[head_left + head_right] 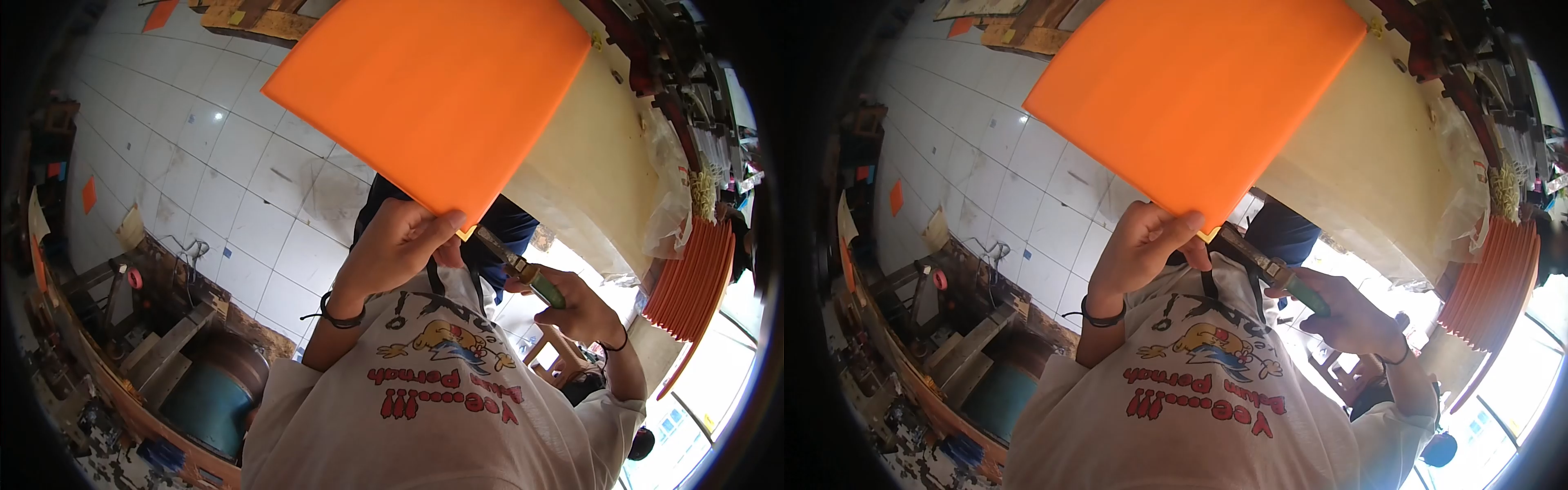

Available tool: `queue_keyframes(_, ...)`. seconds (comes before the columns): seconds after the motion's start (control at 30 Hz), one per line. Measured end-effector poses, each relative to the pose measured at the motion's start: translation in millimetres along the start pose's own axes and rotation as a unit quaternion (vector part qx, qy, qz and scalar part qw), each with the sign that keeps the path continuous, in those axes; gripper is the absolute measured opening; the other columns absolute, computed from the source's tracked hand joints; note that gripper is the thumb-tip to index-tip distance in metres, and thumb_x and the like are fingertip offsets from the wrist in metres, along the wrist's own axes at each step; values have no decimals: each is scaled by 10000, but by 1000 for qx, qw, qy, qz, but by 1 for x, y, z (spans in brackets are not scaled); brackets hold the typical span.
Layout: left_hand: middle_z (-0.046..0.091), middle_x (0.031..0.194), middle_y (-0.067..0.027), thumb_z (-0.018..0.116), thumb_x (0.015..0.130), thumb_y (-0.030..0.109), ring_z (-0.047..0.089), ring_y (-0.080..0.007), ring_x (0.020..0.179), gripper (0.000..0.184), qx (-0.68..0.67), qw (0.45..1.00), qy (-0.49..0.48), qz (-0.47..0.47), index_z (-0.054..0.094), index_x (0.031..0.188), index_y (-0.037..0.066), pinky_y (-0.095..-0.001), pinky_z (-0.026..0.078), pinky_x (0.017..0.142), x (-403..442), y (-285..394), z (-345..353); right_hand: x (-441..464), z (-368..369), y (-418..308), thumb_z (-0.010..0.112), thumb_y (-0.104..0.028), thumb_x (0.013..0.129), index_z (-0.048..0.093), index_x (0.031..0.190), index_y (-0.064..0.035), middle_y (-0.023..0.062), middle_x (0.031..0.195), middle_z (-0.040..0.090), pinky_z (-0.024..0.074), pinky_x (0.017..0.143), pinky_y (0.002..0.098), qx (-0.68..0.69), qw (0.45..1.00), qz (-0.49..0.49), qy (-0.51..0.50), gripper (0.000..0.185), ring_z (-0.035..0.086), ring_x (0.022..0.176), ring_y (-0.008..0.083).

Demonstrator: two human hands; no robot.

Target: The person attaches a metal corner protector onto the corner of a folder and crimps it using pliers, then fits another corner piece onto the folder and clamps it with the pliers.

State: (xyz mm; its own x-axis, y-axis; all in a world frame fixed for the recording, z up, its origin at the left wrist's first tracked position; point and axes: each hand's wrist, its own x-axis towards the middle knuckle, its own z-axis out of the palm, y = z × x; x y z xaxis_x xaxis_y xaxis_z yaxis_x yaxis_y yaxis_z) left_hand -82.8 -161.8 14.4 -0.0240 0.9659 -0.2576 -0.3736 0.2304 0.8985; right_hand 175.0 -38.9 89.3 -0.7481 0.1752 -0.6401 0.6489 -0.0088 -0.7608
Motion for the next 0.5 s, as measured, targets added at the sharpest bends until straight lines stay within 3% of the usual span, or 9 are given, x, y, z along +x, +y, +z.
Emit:
queue_keyframes(0.2,675,686,-78,517,1022,280,685,-125,651,359,-3,1000,6,4,637,978,-56,-242,549,624,0,-1,2,2,-4,-3,528,90,707,541,1307,-35,115,1156,667,489,914,341,-5,999,35,-24,613,627,1053,235)
queue_keyframes(0.5,672,681,-72,515,1023,279,684,-125,649,353,-4,1000,0,1,642,978,-47,-239,547,620,0,1,1,6,-5,-7,485,87,713,600,1173,-9,127,1095,661,500,908,352,-13,999,-30,-16,485,641,1050,244)
